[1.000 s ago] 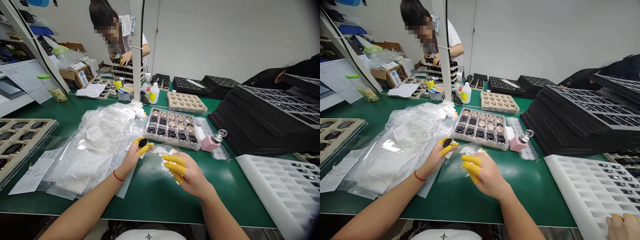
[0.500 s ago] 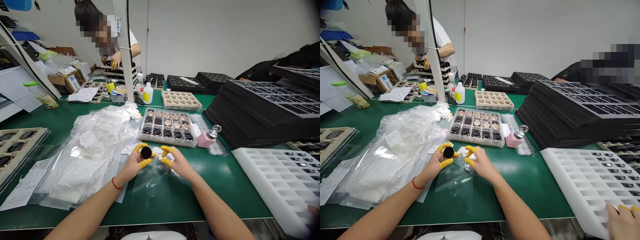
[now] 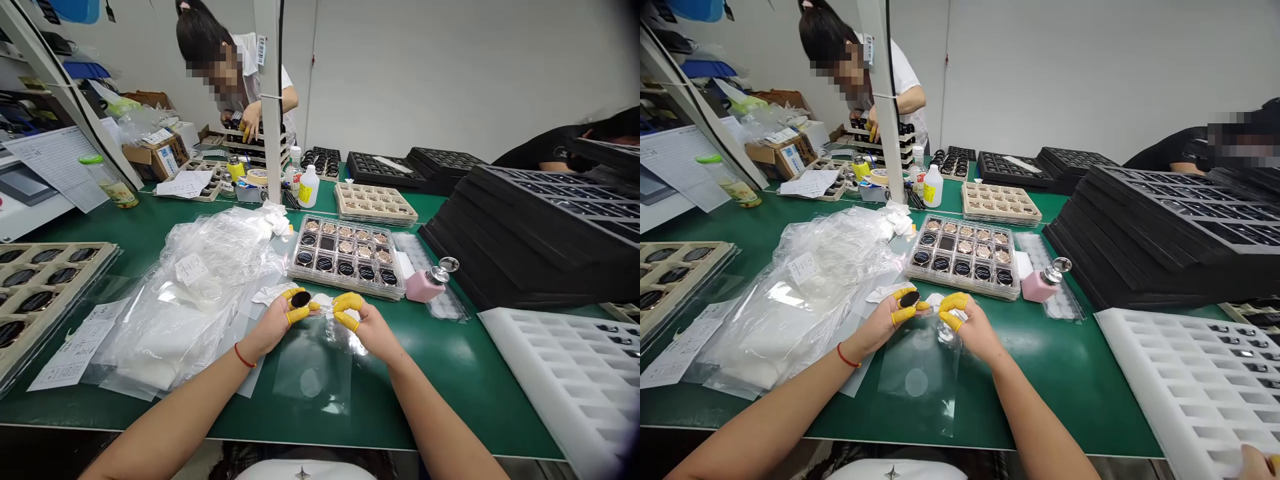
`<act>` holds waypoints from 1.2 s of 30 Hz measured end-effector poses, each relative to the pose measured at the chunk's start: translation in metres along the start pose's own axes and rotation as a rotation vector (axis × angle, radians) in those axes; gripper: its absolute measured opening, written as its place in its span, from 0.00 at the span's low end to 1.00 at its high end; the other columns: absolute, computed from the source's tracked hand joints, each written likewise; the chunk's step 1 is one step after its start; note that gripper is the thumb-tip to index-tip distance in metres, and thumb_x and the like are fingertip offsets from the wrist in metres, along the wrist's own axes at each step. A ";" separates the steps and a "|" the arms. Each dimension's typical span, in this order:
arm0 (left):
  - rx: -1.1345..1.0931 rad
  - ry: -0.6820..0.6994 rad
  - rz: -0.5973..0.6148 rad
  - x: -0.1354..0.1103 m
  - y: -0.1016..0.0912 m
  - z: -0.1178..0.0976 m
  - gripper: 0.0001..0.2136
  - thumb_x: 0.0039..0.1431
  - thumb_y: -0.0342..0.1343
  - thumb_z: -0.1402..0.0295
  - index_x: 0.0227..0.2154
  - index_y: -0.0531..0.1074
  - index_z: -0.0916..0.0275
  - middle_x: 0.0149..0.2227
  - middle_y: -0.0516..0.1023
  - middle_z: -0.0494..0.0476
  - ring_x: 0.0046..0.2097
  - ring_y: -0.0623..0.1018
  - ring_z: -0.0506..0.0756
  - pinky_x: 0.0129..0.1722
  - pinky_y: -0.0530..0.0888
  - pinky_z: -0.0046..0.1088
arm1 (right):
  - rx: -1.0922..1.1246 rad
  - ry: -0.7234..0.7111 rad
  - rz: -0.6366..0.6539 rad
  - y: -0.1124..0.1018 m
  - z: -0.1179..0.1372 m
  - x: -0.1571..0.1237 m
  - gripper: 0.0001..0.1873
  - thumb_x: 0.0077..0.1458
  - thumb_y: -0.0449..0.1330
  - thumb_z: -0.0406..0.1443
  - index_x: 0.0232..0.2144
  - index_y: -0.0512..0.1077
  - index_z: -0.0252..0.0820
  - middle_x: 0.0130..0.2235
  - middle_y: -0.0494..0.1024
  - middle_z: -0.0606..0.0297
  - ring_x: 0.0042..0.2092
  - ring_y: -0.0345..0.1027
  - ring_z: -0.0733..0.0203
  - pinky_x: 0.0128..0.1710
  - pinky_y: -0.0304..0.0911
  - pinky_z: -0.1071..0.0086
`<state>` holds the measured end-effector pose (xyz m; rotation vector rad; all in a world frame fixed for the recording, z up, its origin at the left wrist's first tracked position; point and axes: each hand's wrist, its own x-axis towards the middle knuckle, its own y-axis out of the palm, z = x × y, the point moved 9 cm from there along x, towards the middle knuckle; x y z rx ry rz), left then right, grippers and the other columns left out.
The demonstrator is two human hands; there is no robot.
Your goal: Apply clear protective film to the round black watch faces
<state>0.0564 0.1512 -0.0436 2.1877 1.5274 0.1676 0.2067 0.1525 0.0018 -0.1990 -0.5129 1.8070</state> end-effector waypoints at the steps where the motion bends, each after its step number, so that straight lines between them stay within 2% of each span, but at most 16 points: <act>1: 0.070 0.031 -0.004 0.000 -0.001 -0.001 0.21 0.50 0.61 0.69 0.46 0.62 0.60 0.43 0.76 0.58 0.47 0.76 0.57 0.52 0.68 0.36 | 0.013 0.000 -0.032 -0.005 0.001 0.000 0.07 0.52 0.58 0.41 0.28 0.71 0.44 0.42 0.73 0.61 0.48 0.64 0.55 0.50 0.58 0.58; 4: 0.328 0.085 0.000 -0.001 0.001 0.002 0.22 0.49 0.61 0.70 0.47 0.62 0.58 0.40 0.76 0.55 0.43 0.76 0.57 0.44 0.71 0.34 | 0.069 0.033 -0.099 -0.015 -0.001 0.000 0.07 0.54 0.56 0.41 0.28 0.69 0.44 0.49 0.69 0.61 0.52 0.61 0.55 0.54 0.53 0.56; 7: 0.486 0.101 0.079 -0.003 0.012 0.008 0.21 0.49 0.61 0.70 0.46 0.64 0.58 0.38 0.75 0.54 0.39 0.75 0.55 0.41 0.71 0.32 | 0.128 0.078 -0.036 0.001 -0.005 0.000 0.08 0.54 0.55 0.41 0.29 0.67 0.44 0.49 0.70 0.60 0.51 0.63 0.55 0.53 0.56 0.57; 10: 0.481 0.120 0.147 -0.006 0.021 0.009 0.21 0.49 0.60 0.72 0.47 0.65 0.58 0.44 0.73 0.56 0.43 0.74 0.55 0.44 0.70 0.33 | 0.106 0.096 0.027 0.023 -0.008 0.000 0.07 0.53 0.55 0.40 0.29 0.69 0.43 0.46 0.72 0.61 0.49 0.64 0.56 0.51 0.57 0.59; 13: 0.473 0.120 0.167 -0.007 0.025 0.008 0.22 0.49 0.60 0.72 0.48 0.64 0.58 0.46 0.72 0.57 0.46 0.74 0.56 0.46 0.70 0.33 | 0.067 0.094 0.008 0.033 -0.010 0.000 0.06 0.52 0.55 0.38 0.29 0.69 0.43 0.42 0.74 0.62 0.46 0.65 0.56 0.48 0.59 0.59; 17: 0.499 0.117 0.171 -0.008 0.027 0.007 0.22 0.49 0.60 0.72 0.48 0.65 0.58 0.43 0.74 0.56 0.43 0.75 0.56 0.45 0.70 0.33 | 0.040 0.110 -0.039 0.032 -0.014 0.000 0.06 0.51 0.55 0.38 0.28 0.70 0.43 0.38 0.74 0.61 0.44 0.65 0.55 0.45 0.61 0.59; 24: 0.473 0.157 0.159 -0.007 0.025 0.004 0.22 0.48 0.60 0.73 0.48 0.65 0.58 0.46 0.73 0.57 0.46 0.74 0.57 0.47 0.70 0.35 | 0.053 0.111 -0.060 0.033 -0.012 -0.001 0.04 0.50 0.54 0.36 0.26 0.69 0.43 0.37 0.74 0.63 0.42 0.66 0.56 0.43 0.62 0.61; 36: 0.467 0.142 0.150 -0.007 0.021 0.008 0.22 0.48 0.60 0.73 0.48 0.66 0.58 0.48 0.72 0.57 0.49 0.73 0.58 0.50 0.68 0.36 | -0.032 0.096 -0.094 0.030 -0.007 -0.003 0.04 0.50 0.55 0.36 0.26 0.69 0.44 0.37 0.74 0.62 0.43 0.65 0.54 0.43 0.61 0.60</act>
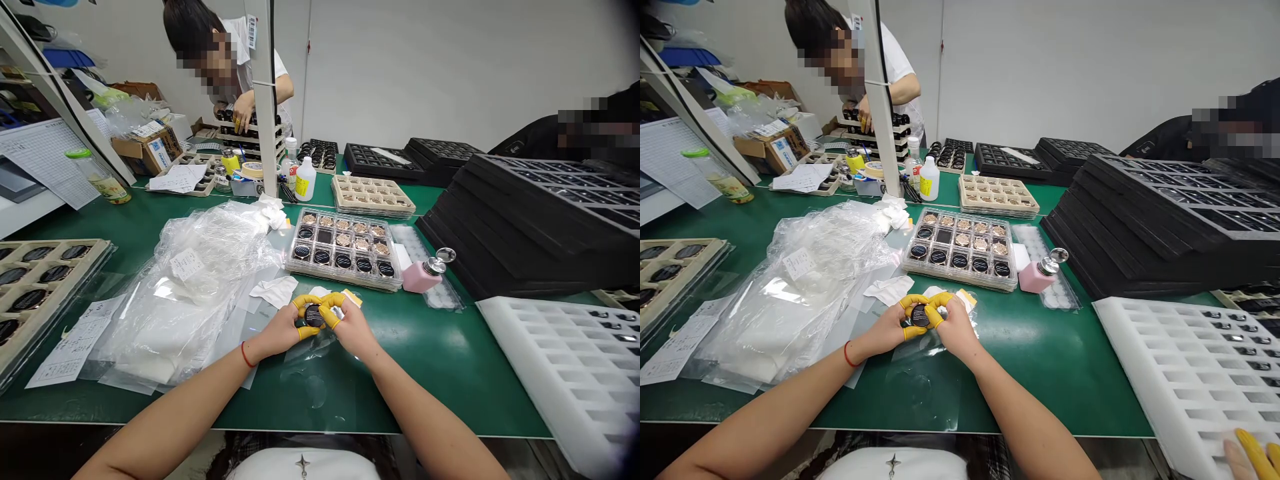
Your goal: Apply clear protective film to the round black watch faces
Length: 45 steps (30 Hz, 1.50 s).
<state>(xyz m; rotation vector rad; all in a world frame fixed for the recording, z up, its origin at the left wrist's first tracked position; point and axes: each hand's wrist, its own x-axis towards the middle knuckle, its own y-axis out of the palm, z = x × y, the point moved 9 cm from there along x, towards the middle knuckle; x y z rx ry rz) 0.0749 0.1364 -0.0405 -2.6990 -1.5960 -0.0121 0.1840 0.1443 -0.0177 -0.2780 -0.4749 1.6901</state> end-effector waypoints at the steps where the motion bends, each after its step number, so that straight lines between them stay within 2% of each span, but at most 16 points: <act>1: 0.000 0.000 0.001 0.000 0.000 0.000 0.22 0.48 0.60 0.73 0.48 0.66 0.58 0.48 0.72 0.57 0.49 0.73 0.58 0.50 0.68 0.36 | -0.004 -0.004 -0.005 0.000 0.001 0.000 0.05 0.50 0.55 0.36 0.26 0.69 0.44 0.37 0.74 0.62 0.43 0.65 0.54 0.43 0.61 0.60; 11: 0.009 0.005 -0.003 0.000 0.000 -0.002 0.22 0.48 0.61 0.72 0.47 0.65 0.58 0.45 0.73 0.57 0.46 0.74 0.57 0.47 0.70 0.34 | -0.090 -0.047 -0.020 0.001 0.006 -0.002 0.05 0.52 0.54 0.36 0.27 0.68 0.44 0.37 0.75 0.63 0.42 0.65 0.55 0.44 0.59 0.60; 14: 0.005 0.000 -0.004 0.000 0.000 -0.002 0.21 0.48 0.60 0.72 0.47 0.65 0.58 0.45 0.73 0.57 0.44 0.74 0.56 0.46 0.70 0.34 | -0.247 -0.146 -0.047 -0.007 0.014 -0.001 0.05 0.54 0.54 0.36 0.30 0.69 0.44 0.37 0.75 0.63 0.42 0.65 0.55 0.45 0.58 0.59; 16: 0.001 -0.019 -0.016 0.001 -0.002 0.000 0.21 0.49 0.60 0.71 0.47 0.64 0.58 0.45 0.72 0.57 0.44 0.74 0.56 0.46 0.70 0.35 | -0.438 -0.197 -0.059 -0.016 0.013 0.003 0.07 0.54 0.55 0.37 0.35 0.70 0.44 0.39 0.75 0.60 0.43 0.65 0.53 0.44 0.57 0.58; 18: -0.018 -0.056 -0.019 0.001 -0.004 0.005 0.21 0.50 0.59 0.70 0.47 0.63 0.58 0.43 0.73 0.56 0.44 0.75 0.57 0.45 0.70 0.35 | -0.670 -0.142 -0.043 -0.026 -0.003 0.009 0.10 0.52 0.58 0.38 0.38 0.70 0.42 0.39 0.74 0.55 0.42 0.66 0.50 0.41 0.58 0.58; 21: -0.048 -0.104 -0.014 0.001 -0.004 0.013 0.21 0.51 0.59 0.69 0.48 0.61 0.58 0.39 0.74 0.56 0.42 0.76 0.57 0.44 0.71 0.36 | -0.895 0.059 0.032 -0.038 -0.040 0.017 0.11 0.48 0.62 0.38 0.35 0.70 0.39 0.37 0.73 0.51 0.38 0.67 0.48 0.34 0.58 0.62; 24: -0.039 -0.113 -0.021 0.001 -0.005 0.014 0.22 0.51 0.59 0.67 0.48 0.61 0.58 0.38 0.75 0.55 0.41 0.76 0.57 0.43 0.70 0.36 | -0.902 0.191 0.095 -0.041 -0.062 0.018 0.10 0.50 0.61 0.38 0.33 0.68 0.39 0.37 0.71 0.52 0.36 0.68 0.50 0.29 0.56 0.66; 27: -0.029 -0.123 -0.032 0.000 -0.006 0.014 0.22 0.51 0.60 0.66 0.49 0.60 0.58 0.36 0.75 0.54 0.40 0.76 0.56 0.41 0.70 0.34 | -0.848 0.267 0.060 -0.044 -0.059 0.014 0.04 0.54 0.54 0.35 0.31 0.67 0.39 0.35 0.71 0.56 0.33 0.67 0.55 0.27 0.54 0.68; 29: -0.014 -0.114 -0.050 0.000 -0.008 0.011 0.22 0.51 0.60 0.66 0.48 0.61 0.58 0.35 0.74 0.53 0.39 0.76 0.55 0.39 0.70 0.32 | -0.710 0.182 -0.048 -0.045 -0.039 0.011 0.07 0.57 0.50 0.34 0.32 0.67 0.39 0.35 0.71 0.59 0.33 0.66 0.57 0.29 0.55 0.68; 31: -0.003 -0.085 -0.064 0.000 -0.009 0.006 0.22 0.50 0.60 0.66 0.48 0.62 0.59 0.36 0.74 0.53 0.38 0.75 0.54 0.38 0.70 0.30 | -0.499 -0.046 -0.143 -0.040 -0.008 0.006 0.08 0.59 0.49 0.36 0.35 0.67 0.41 0.35 0.71 0.60 0.36 0.66 0.58 0.33 0.58 0.68; 34: 0.010 -0.032 -0.058 0.000 -0.007 0.000 0.21 0.50 0.60 0.67 0.48 0.62 0.60 0.40 0.73 0.55 0.38 0.74 0.53 0.37 0.70 0.29 | -0.302 -0.392 -0.125 -0.016 0.030 -0.010 0.08 0.59 0.50 0.36 0.38 0.68 0.44 0.36 0.72 0.62 0.38 0.64 0.59 0.38 0.60 0.67; 36: 0.026 -0.010 -0.046 0.000 -0.006 -0.002 0.22 0.50 0.60 0.68 0.48 0.62 0.60 0.41 0.73 0.55 0.38 0.74 0.53 0.38 0.70 0.29 | -0.309 -0.495 -0.107 0.001 0.040 -0.017 0.08 0.59 0.51 0.35 0.38 0.69 0.45 0.36 0.72 0.61 0.38 0.62 0.59 0.37 0.60 0.66; 39: 0.047 0.002 -0.036 -0.001 -0.004 -0.003 0.20 0.51 0.59 0.68 0.47 0.63 0.61 0.39 0.72 0.55 0.37 0.73 0.53 0.38 0.70 0.29 | -0.384 -0.494 -0.158 0.012 0.038 -0.016 0.08 0.59 0.50 0.34 0.36 0.69 0.43 0.33 0.71 0.60 0.36 0.61 0.58 0.34 0.59 0.65; 45: 0.043 -0.004 0.023 -0.001 0.002 -0.004 0.21 0.52 0.59 0.67 0.48 0.62 0.61 0.40 0.72 0.55 0.38 0.73 0.53 0.39 0.70 0.30 | -0.446 -0.410 -0.219 0.003 0.023 -0.003 0.08 0.58 0.49 0.34 0.36 0.69 0.41 0.34 0.71 0.59 0.37 0.61 0.56 0.35 0.58 0.64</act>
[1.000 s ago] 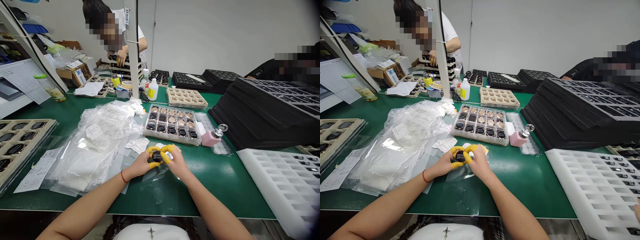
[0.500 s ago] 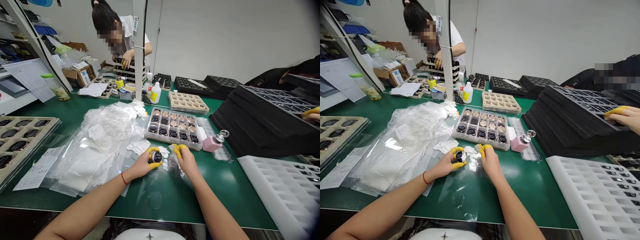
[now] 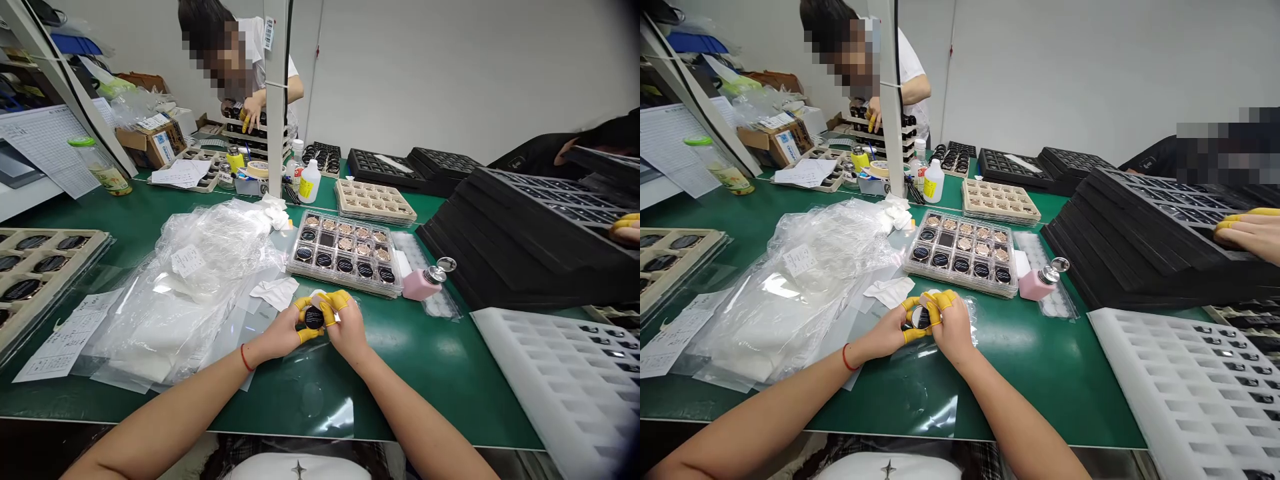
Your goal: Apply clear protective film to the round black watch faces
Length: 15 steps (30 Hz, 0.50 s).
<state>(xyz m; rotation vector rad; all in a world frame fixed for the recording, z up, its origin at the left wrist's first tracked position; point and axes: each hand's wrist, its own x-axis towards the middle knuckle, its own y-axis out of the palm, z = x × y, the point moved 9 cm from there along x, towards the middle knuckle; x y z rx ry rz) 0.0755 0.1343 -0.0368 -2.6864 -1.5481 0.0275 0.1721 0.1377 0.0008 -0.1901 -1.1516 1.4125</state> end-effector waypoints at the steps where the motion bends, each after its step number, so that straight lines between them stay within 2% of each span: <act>1: 0.010 -0.006 0.010 0.000 0.001 0.001 0.21 0.52 0.59 0.67 0.49 0.62 0.61 0.40 0.73 0.55 0.38 0.73 0.53 0.39 0.70 0.30 | 0.003 0.008 0.008 -0.001 -0.003 0.001 0.08 0.58 0.50 0.34 0.37 0.69 0.41 0.34 0.71 0.59 0.37 0.62 0.56 0.36 0.58 0.64; 4: 0.044 -0.030 0.023 0.001 0.002 0.006 0.22 0.51 0.59 0.66 0.49 0.62 0.60 0.37 0.73 0.54 0.36 0.73 0.52 0.36 0.70 0.30 | 0.068 -0.005 0.049 -0.005 -0.007 0.003 0.09 0.59 0.49 0.34 0.38 0.69 0.43 0.35 0.71 0.60 0.38 0.62 0.57 0.36 0.59 0.65; 7: 0.030 -0.047 0.013 0.003 0.000 0.009 0.24 0.50 0.61 0.65 0.49 0.61 0.59 0.36 0.73 0.53 0.35 0.73 0.52 0.36 0.71 0.29 | 0.114 -0.108 0.100 -0.011 0.004 0.003 0.10 0.59 0.48 0.32 0.38 0.69 0.44 0.36 0.71 0.61 0.38 0.61 0.58 0.36 0.58 0.66; 11: -0.023 -0.038 0.033 0.004 0.000 0.009 0.22 0.50 0.60 0.66 0.48 0.62 0.60 0.37 0.73 0.53 0.36 0.74 0.53 0.38 0.71 0.30 | -0.034 -0.289 0.139 -0.009 0.026 -0.003 0.13 0.56 0.49 0.28 0.38 0.70 0.44 0.36 0.71 0.61 0.37 0.58 0.58 0.37 0.55 0.64; 15: -0.058 -0.038 -0.017 0.004 -0.005 0.013 0.22 0.50 0.60 0.66 0.48 0.62 0.59 0.39 0.72 0.54 0.36 0.74 0.52 0.36 0.70 0.29 | -0.125 -0.387 0.155 0.000 0.036 -0.008 0.16 0.52 0.49 0.24 0.37 0.70 0.44 0.36 0.72 0.61 0.38 0.57 0.57 0.39 0.53 0.63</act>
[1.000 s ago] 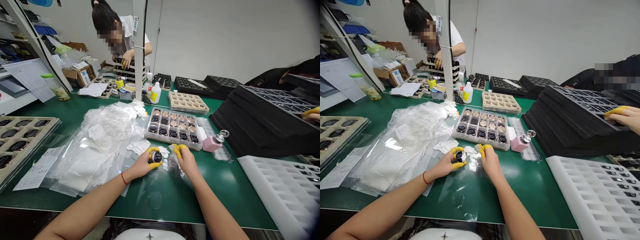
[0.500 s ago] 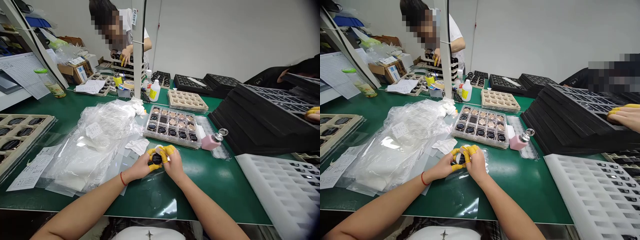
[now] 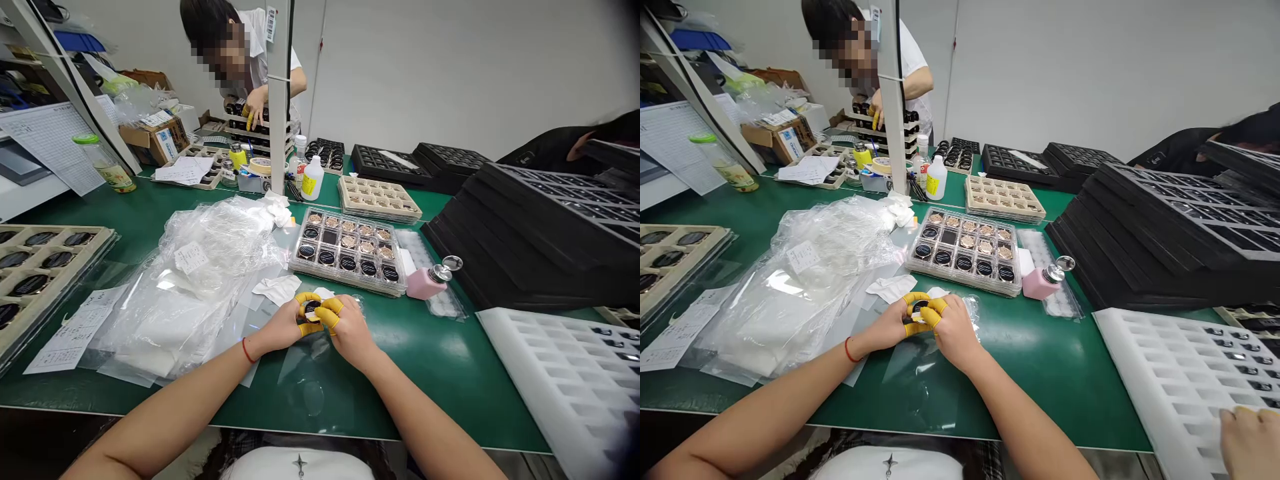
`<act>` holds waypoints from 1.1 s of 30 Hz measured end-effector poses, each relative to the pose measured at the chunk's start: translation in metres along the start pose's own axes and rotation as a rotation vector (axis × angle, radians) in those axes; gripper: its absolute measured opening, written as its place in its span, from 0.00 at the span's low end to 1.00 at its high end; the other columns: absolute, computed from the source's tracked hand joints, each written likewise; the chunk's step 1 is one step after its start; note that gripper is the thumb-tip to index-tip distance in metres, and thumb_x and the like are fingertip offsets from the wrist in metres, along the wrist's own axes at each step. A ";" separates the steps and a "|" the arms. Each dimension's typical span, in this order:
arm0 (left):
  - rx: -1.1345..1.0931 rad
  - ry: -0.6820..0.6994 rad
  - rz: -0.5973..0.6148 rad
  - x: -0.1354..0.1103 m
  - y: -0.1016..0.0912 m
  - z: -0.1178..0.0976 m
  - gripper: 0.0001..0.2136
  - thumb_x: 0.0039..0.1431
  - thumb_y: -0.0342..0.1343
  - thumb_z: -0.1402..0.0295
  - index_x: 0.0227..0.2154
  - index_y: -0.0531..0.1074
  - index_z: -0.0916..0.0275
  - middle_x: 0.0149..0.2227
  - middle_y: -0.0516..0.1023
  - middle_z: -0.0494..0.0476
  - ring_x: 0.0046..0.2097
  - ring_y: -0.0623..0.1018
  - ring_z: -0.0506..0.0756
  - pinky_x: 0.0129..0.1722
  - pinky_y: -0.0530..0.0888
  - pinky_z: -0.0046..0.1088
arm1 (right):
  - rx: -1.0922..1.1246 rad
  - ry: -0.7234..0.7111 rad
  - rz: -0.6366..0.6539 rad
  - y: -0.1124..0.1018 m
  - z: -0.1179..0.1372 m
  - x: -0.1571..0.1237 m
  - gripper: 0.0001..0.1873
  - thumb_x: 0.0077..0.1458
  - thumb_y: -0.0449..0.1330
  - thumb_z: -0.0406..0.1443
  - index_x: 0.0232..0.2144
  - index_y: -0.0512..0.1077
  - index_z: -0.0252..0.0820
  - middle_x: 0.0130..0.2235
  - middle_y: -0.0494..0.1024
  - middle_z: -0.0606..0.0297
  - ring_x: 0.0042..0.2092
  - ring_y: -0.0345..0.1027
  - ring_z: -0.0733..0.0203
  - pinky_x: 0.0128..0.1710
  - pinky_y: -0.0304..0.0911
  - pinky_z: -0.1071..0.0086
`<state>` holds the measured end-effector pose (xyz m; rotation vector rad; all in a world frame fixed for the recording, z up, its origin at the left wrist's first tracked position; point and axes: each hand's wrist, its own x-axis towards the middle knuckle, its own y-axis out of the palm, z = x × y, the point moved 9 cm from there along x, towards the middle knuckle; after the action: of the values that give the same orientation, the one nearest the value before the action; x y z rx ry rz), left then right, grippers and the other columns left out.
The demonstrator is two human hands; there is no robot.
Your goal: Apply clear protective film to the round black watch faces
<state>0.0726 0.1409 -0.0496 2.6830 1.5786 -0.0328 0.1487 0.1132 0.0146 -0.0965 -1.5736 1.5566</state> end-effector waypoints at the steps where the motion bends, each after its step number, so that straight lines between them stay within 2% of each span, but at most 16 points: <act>1: -0.007 -0.006 -0.012 0.000 -0.001 0.001 0.22 0.50 0.61 0.66 0.48 0.62 0.59 0.39 0.72 0.54 0.36 0.73 0.52 0.36 0.70 0.28 | -0.013 -0.009 -0.001 0.001 0.001 0.000 0.16 0.51 0.49 0.24 0.37 0.70 0.44 0.36 0.72 0.61 0.38 0.57 0.57 0.40 0.53 0.62; 7: -0.023 -0.020 -0.075 0.000 -0.009 0.004 0.22 0.49 0.60 0.69 0.47 0.62 0.61 0.37 0.73 0.54 0.36 0.73 0.52 0.36 0.70 0.27 | -0.049 -0.022 -0.052 -0.004 0.007 -0.004 0.15 0.50 0.50 0.22 0.33 0.70 0.42 0.34 0.72 0.62 0.37 0.57 0.58 0.42 0.54 0.63; 11: -0.009 -0.011 -0.117 0.000 -0.015 0.001 0.22 0.48 0.60 0.72 0.47 0.61 0.62 0.37 0.72 0.54 0.35 0.73 0.51 0.35 0.70 0.26 | -0.056 0.022 -0.050 0.002 0.007 -0.008 0.13 0.52 0.50 0.24 0.33 0.70 0.43 0.32 0.71 0.62 0.36 0.58 0.59 0.38 0.54 0.64; 13: -0.003 -0.013 -0.116 0.000 -0.016 -0.001 0.23 0.48 0.60 0.71 0.48 0.61 0.62 0.37 0.72 0.54 0.36 0.73 0.51 0.36 0.70 0.27 | 0.005 0.085 -0.045 0.004 0.002 -0.009 0.13 0.54 0.50 0.26 0.35 0.71 0.44 0.33 0.72 0.61 0.36 0.59 0.58 0.36 0.55 0.64; 16: 0.010 -0.028 -0.089 0.001 -0.014 -0.003 0.23 0.49 0.60 0.68 0.48 0.61 0.60 0.38 0.72 0.54 0.36 0.73 0.52 0.36 0.70 0.28 | 0.235 0.223 -0.035 0.002 -0.013 -0.009 0.11 0.58 0.50 0.31 0.39 0.71 0.46 0.36 0.73 0.61 0.38 0.63 0.58 0.37 0.58 0.65; 18: 0.013 -0.041 -0.071 0.001 -0.012 -0.005 0.23 0.49 0.61 0.66 0.48 0.62 0.59 0.40 0.72 0.54 0.37 0.73 0.52 0.37 0.70 0.28 | 0.377 0.371 -0.082 -0.006 -0.030 -0.012 0.11 0.60 0.49 0.34 0.41 0.70 0.46 0.38 0.73 0.62 0.39 0.65 0.59 0.38 0.60 0.65; 21: 0.034 -0.055 -0.047 0.001 -0.008 -0.006 0.23 0.48 0.61 0.65 0.47 0.62 0.59 0.39 0.72 0.54 0.37 0.73 0.52 0.37 0.71 0.29 | 0.433 0.534 -0.140 -0.015 -0.047 -0.018 0.11 0.61 0.48 0.36 0.40 0.69 0.45 0.38 0.73 0.62 0.39 0.66 0.59 0.39 0.62 0.65; 24: 0.074 -0.038 -0.024 0.001 -0.005 -0.009 0.22 0.50 0.60 0.66 0.48 0.62 0.59 0.38 0.73 0.53 0.36 0.73 0.52 0.37 0.71 0.29 | 0.388 0.465 -0.094 -0.013 -0.039 -0.015 0.09 0.60 0.50 0.36 0.38 0.70 0.45 0.41 0.72 0.61 0.43 0.64 0.57 0.43 0.61 0.61; 28: 0.161 0.028 -0.020 0.000 -0.004 -0.014 0.20 0.52 0.58 0.70 0.48 0.63 0.59 0.41 0.73 0.55 0.38 0.73 0.53 0.38 0.71 0.29 | 0.262 0.343 -0.026 -0.004 -0.019 -0.011 0.09 0.58 0.51 0.33 0.40 0.70 0.46 0.47 0.71 0.60 0.50 0.59 0.54 0.49 0.57 0.55; 33: 0.204 0.046 -0.031 0.001 -0.006 -0.013 0.19 0.52 0.56 0.71 0.48 0.63 0.59 0.44 0.72 0.55 0.40 0.74 0.54 0.41 0.71 0.30 | 0.058 0.255 -0.010 -0.002 -0.005 -0.011 0.14 0.55 0.51 0.28 0.42 0.69 0.46 0.46 0.72 0.60 0.53 0.56 0.51 0.54 0.49 0.47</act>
<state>0.0678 0.1452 -0.0366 2.8282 1.7189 -0.1417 0.1593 0.1102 0.0095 -0.2450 -1.3269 1.5161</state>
